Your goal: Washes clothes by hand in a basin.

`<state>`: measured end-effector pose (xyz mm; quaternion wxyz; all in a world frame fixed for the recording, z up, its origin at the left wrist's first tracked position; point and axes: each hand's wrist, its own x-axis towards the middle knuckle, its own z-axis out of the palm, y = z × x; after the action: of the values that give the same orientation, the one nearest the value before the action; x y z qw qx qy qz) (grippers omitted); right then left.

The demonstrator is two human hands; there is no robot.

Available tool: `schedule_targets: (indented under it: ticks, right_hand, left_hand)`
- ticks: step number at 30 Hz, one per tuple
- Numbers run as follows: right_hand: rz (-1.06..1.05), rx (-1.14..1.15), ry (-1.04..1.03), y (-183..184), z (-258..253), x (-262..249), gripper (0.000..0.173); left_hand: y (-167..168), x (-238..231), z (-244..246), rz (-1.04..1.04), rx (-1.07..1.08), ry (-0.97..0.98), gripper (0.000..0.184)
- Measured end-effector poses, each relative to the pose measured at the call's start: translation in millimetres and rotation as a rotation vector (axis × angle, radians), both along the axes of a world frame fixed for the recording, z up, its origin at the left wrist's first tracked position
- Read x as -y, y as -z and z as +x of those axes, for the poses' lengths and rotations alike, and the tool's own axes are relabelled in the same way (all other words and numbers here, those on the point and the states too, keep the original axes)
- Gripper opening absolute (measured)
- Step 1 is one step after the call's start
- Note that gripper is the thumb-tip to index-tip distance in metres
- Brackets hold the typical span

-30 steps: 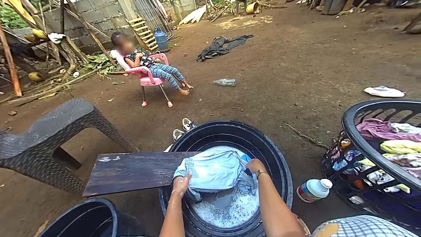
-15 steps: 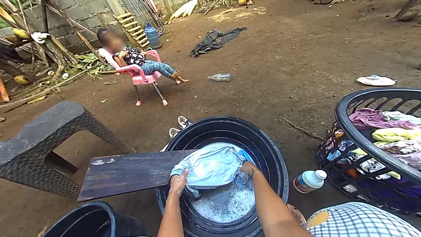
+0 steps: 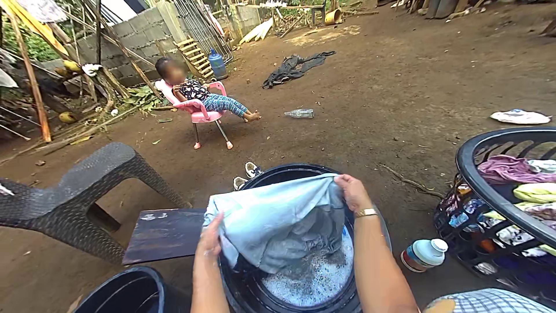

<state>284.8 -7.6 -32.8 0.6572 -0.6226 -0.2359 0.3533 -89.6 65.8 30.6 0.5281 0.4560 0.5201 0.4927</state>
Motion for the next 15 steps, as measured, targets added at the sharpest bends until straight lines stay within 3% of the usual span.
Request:
schedule_targets:
  ticks: [2,4,8,15]
  right_hand:
    - [-0.278,0.122,-0.192,34.9,-3.6,-3.9,0.048]
    - [-0.445,0.080,-0.305,57.0,-13.1,-2.1,0.053]
    - [-0.562,-0.042,-0.290,76.5,-21.7,2.6,0.044]
    - [-0.557,-0.149,-0.121,90.2,-20.8,-1.0,0.040]
  left_hand:
    - [43.6,-12.9,-7.5,-0.146,-0.395,-0.012,0.048]
    - [74.4,-19.7,-14.6,-0.245,-0.684,-0.017,0.047]
    - [83.6,-24.2,-15.7,-0.268,-0.710,-0.049,0.043]
    - [83.3,-24.7,-14.9,-0.271,-0.692,-0.075,0.041]
